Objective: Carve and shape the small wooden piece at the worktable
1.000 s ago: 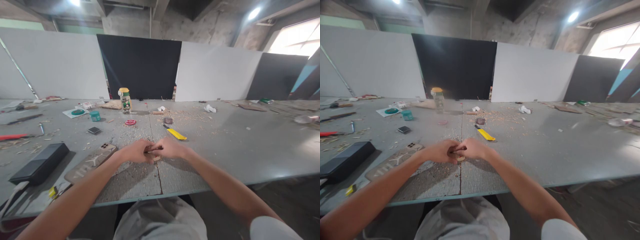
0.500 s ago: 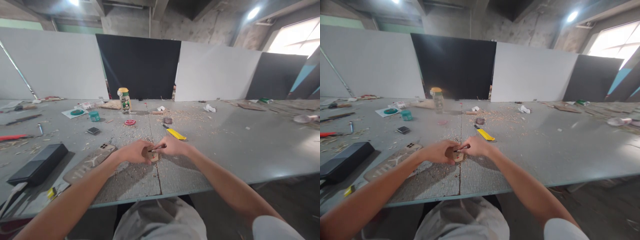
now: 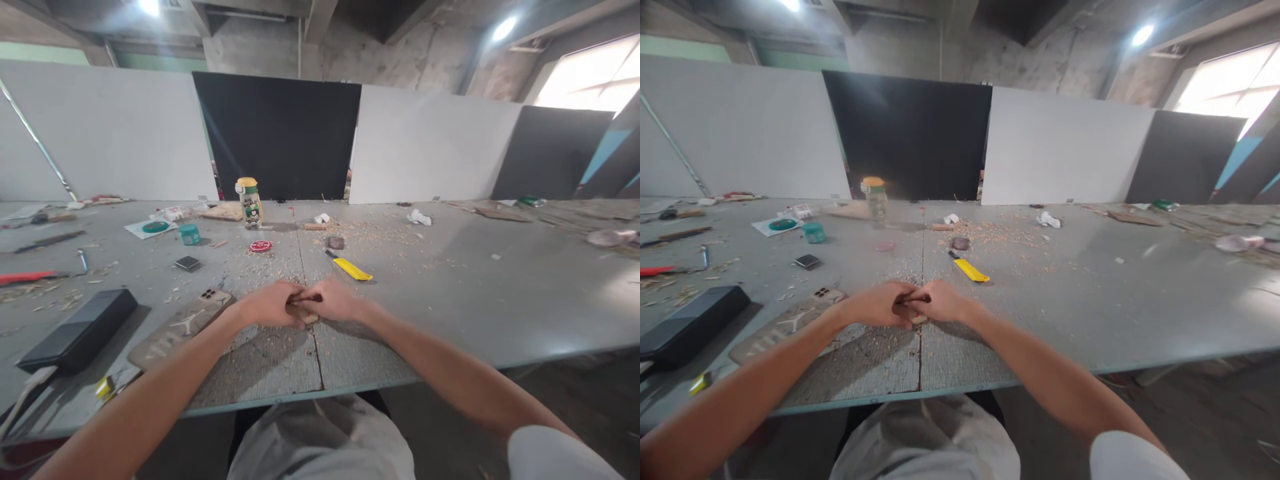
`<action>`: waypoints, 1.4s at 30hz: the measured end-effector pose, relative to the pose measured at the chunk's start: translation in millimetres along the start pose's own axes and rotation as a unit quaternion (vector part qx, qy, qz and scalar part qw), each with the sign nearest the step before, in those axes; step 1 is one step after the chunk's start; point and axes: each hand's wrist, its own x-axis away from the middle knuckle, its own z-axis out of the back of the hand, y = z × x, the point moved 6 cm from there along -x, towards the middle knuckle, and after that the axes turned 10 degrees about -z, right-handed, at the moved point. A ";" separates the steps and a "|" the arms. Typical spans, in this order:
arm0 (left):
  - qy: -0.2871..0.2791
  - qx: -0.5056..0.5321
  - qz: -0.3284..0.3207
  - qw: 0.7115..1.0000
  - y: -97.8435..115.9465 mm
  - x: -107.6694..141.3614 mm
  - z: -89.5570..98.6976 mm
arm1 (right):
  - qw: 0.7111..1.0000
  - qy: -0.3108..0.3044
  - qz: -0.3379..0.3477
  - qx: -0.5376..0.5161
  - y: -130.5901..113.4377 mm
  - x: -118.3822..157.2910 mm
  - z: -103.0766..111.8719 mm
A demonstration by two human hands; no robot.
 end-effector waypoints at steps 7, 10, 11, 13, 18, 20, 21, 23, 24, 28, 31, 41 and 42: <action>-0.002 -0.037 0.010 0.999 -2.7 0.8 -0.3 | 0.999 -0.043 -0.011 0.015 -6.6 1.8 2.6; -0.014 -0.020 0.014 1.000 -0.4 2.9 1.4 | 0.995 -0.085 -0.040 0.016 9.1 6.7 15.3; -0.014 -0.015 0.007 1.000 1.4 3.2 2.1 | 0.994 -0.097 -0.049 0.016 13.5 8.4 18.8; -0.014 -0.011 -0.006 1.000 4.3 3.4 3.1 | 0.992 -0.113 -0.059 0.011 18.0 10.7 22.1; -0.008 -0.033 -0.002 0.999 2.6 1.7 1.5 | 0.995 -0.094 -0.013 -0.008 -1.1 8.6 6.7; -0.009 -0.034 -0.002 0.999 1.1 1.1 -0.2 | 0.998 -0.060 0.007 -0.012 -12.9 6.6 -0.7; -0.009 -0.031 -0.006 0.999 0.8 0.9 -0.9 | 0.999 -0.045 0.014 -0.012 -17.5 6.0 -3.1; -0.010 -0.023 -0.016 1.000 1.2 0.8 -1.6 | 0.999 -0.033 0.023 -0.008 -22.6 5.8 -4.9; -0.012 -0.022 -0.018 1.000 1.4 1.0 -1.7 | 0.999 -0.037 0.023 -0.007 -22.5 6.0 -4.1; -0.006 -0.033 0.000 0.999 2.4 2.0 1.4 | 0.995 -0.098 -0.008 0.000 -6.3 9.2 7.5; -0.009 -0.016 0.009 1.000 4.8 3.0 2.6 | 0.990 -0.133 -0.035 0.007 8.1 11.8 16.5; -0.016 -0.042 0.020 0.999 -0.7 4.7 1.6 | 0.995 -0.087 -0.037 0.027 8.5 8.4 10.4; -0.018 -0.041 0.025 0.999 -1.4 4.8 1.3 | 0.995 -0.086 -0.039 0.025 8.2 8.7 10.4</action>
